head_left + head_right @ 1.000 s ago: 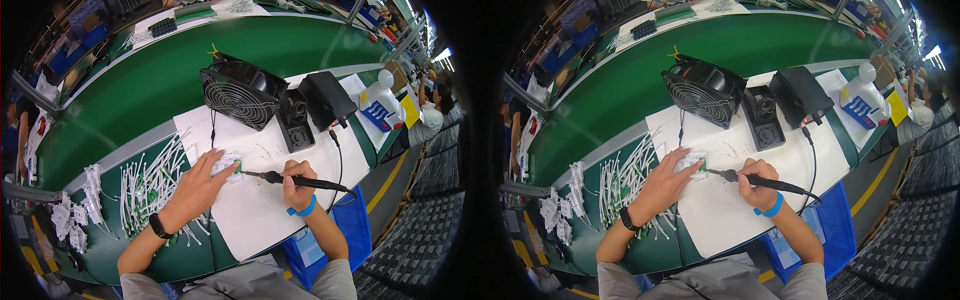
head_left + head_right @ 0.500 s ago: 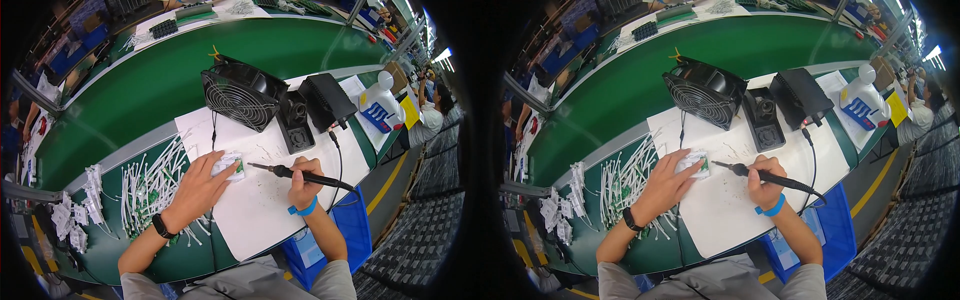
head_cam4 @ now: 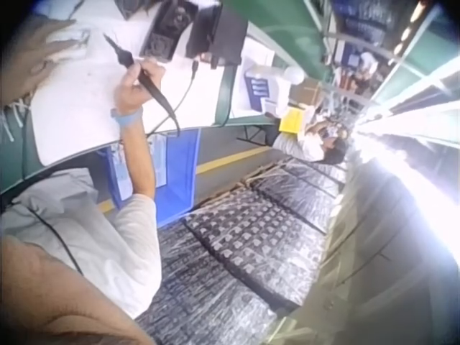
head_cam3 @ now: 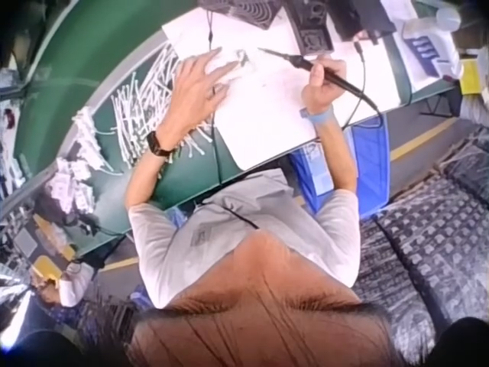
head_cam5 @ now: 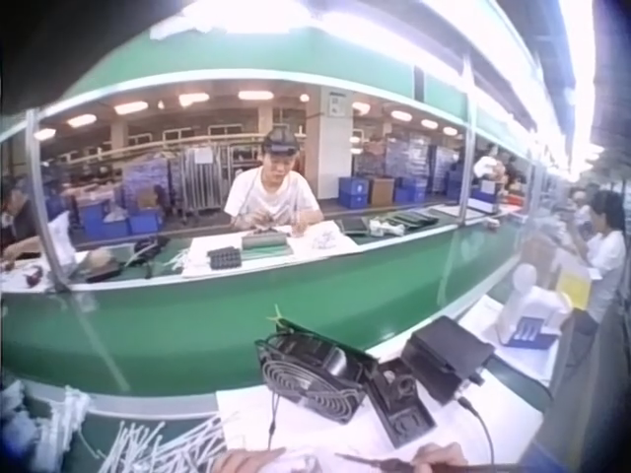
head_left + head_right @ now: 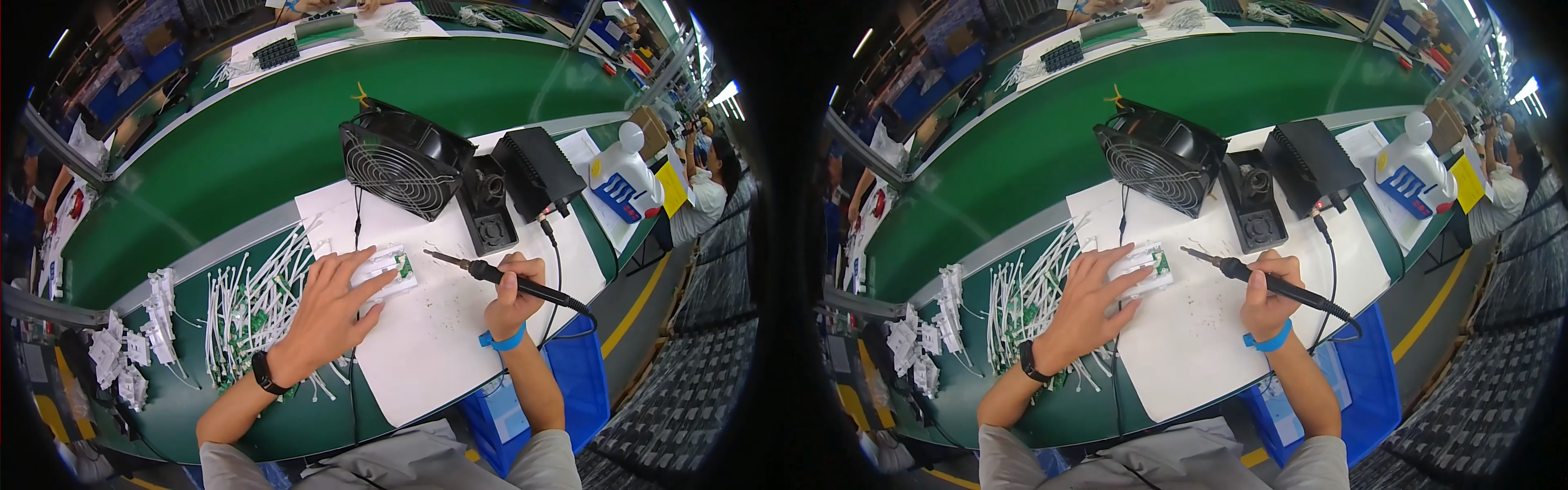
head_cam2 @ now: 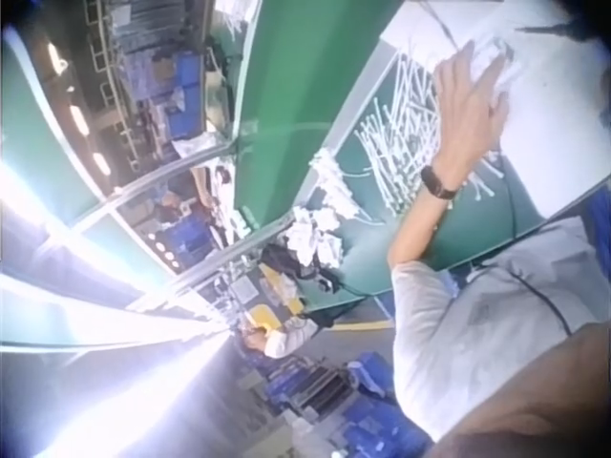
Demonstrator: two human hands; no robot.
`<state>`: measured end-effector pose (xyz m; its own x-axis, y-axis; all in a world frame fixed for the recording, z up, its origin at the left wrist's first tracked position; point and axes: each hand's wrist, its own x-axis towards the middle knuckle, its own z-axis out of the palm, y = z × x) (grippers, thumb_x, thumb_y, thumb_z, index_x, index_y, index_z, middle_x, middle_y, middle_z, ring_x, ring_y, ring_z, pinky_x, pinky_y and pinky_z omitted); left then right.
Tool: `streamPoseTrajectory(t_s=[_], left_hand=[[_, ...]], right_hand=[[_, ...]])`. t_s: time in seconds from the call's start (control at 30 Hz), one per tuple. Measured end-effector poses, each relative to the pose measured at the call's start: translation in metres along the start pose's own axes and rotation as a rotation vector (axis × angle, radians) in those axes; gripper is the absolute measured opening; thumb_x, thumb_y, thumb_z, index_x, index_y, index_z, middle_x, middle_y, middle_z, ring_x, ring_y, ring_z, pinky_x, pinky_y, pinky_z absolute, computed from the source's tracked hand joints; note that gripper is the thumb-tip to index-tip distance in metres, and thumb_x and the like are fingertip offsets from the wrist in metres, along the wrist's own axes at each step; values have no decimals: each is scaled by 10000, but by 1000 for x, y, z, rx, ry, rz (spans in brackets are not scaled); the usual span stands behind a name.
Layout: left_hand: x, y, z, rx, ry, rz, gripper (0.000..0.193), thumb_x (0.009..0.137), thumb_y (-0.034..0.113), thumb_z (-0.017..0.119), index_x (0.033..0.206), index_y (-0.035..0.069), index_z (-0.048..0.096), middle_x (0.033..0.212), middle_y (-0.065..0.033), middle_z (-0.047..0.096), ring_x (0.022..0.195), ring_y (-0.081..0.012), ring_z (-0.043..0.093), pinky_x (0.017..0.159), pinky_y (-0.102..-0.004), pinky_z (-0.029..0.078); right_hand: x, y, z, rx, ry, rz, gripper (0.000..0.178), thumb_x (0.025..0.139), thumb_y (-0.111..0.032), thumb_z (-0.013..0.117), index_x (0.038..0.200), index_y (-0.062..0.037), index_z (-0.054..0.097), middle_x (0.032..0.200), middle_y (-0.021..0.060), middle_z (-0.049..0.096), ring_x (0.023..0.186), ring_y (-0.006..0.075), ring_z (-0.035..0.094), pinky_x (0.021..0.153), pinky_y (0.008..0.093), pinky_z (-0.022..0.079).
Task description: Soldering wires onto printed circuit boards for lighting components at an assembly station.
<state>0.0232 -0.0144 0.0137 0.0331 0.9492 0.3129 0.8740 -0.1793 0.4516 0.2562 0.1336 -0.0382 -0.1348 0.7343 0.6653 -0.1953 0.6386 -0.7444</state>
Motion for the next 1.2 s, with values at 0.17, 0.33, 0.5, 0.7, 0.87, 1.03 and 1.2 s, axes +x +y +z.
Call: streamPoseTrajectory(t_s=[0.17,0.33,0.5,0.7,0.87,1.03,1.2], left_hand=[[-10,2,29,36,34,-22,419,873,216,774,1274,120,697,1367,-145,581,1135,-323,545,1012,-446,428],[-12,14,31,82,25,-62,465,874,210,769,1307,72,674,1401,-186,546,1112,-333,535,926,-421,482],[-15,16,27,102,-27,-55,500,852,216,792,1320,87,672,1446,-183,525,1040,-338,523,916,-406,492],[-19,6,40,177,73,10,512,834,318,820,1260,62,699,1379,-192,583,943,-301,546,801,-364,529],[-22,3,45,220,118,27,505,852,364,804,1210,21,708,1351,-212,601,941,-281,562,781,-353,553],[-23,2,50,181,187,35,496,779,335,872,1117,11,708,1334,-201,622,871,-287,588,747,-357,542],[-25,3,48,202,143,32,476,860,377,792,1112,-18,712,1330,-237,614,933,-282,574,807,-355,548]], right_hand=[[3,1,4,-44,44,-56,210,1025,-206,582,968,-20,503,718,48,491,604,93,425,543,227,334],[-3,-5,5,90,-41,70,125,946,39,634,1009,32,527,752,109,593,597,138,603,536,242,491],[-6,-4,1,18,-84,37,120,937,61,627,998,46,526,707,123,608,576,154,635,529,244,517],[-8,-8,4,20,-76,55,133,909,53,659,964,44,538,689,118,623,561,155,630,531,250,507],[-13,-1,0,-55,-241,45,186,846,16,734,915,10,561,650,127,649,534,172,612,517,270,465],[-12,-1,1,-124,-294,-25,215,823,2,756,906,5,558,670,152,666,523,194,616,516,280,477],[-6,-5,6,-141,-396,-81,150,933,-21,676,922,33,536,635,101,601,512,152,608,502,259,486]])
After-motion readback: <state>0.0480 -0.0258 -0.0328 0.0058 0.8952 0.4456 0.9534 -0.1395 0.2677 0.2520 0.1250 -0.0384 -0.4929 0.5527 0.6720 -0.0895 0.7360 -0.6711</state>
